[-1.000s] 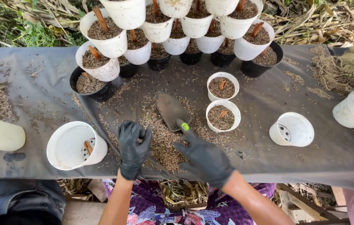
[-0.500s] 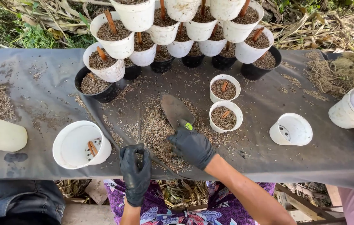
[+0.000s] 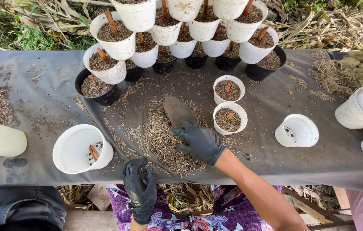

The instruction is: Filling small plastic pots with soil using a hand trowel and inserting plant cuttings into them.

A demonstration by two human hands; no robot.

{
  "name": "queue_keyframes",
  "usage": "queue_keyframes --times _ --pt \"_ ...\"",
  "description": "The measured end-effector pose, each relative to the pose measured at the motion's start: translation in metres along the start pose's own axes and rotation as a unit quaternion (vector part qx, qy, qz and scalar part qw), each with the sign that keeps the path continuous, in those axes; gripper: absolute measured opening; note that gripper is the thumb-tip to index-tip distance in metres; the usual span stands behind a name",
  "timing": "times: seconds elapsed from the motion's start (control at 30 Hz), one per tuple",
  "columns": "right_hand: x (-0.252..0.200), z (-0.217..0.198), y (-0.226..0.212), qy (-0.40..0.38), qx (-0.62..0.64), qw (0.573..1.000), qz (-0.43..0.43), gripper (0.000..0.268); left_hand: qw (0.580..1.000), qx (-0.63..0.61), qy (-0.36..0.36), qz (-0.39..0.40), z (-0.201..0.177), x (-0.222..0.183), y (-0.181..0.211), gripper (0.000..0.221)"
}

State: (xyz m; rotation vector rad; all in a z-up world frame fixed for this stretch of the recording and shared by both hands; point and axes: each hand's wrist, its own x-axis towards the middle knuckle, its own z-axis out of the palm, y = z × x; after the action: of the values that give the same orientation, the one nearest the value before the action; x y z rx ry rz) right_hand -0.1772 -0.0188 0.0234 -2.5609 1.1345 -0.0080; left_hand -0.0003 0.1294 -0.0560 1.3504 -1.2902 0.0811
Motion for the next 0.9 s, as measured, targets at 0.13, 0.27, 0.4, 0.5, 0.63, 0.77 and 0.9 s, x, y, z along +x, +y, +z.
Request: queue_keyframes --times 0.13,0.27,0.4,0.5,0.63,0.77,0.9 --pt "0.0 0.007 0.005 -0.022 -0.04 0.999 -0.012 0.059 1.0 0.005 -0.008 -0.004 -0.004 0.005 0.014 0.028" --pt "-0.002 0.004 0.009 -0.031 -0.018 0.999 -0.034 0.053 0.999 0.032 -0.003 0.009 -0.002 -0.001 0.009 0.019" --pt "-0.001 0.019 0.012 0.037 -0.048 0.995 -0.074 0.04 0.999 0.039 -0.016 0.022 -0.003 0.0 0.017 0.018" --pt "-0.005 0.017 0.009 0.045 -0.039 0.989 -0.132 0.042 0.997 0.071 0.006 0.027 0.001 -0.006 0.018 0.01" --pt "-0.011 -0.035 0.004 0.055 0.077 0.992 -0.084 0.037 0.994 0.102 0.016 0.02 0.004 -0.016 0.018 0.01" --pt "-0.01 -0.066 0.038 0.083 0.056 0.995 -0.02 0.034 0.995 0.097 0.02 0.033 0.013 -0.035 -0.001 0.011" --pt "-0.022 -0.117 0.056 0.085 0.097 0.991 0.038 0.028 0.997 0.075 -0.003 0.019 0.011 -0.035 0.008 0.005"
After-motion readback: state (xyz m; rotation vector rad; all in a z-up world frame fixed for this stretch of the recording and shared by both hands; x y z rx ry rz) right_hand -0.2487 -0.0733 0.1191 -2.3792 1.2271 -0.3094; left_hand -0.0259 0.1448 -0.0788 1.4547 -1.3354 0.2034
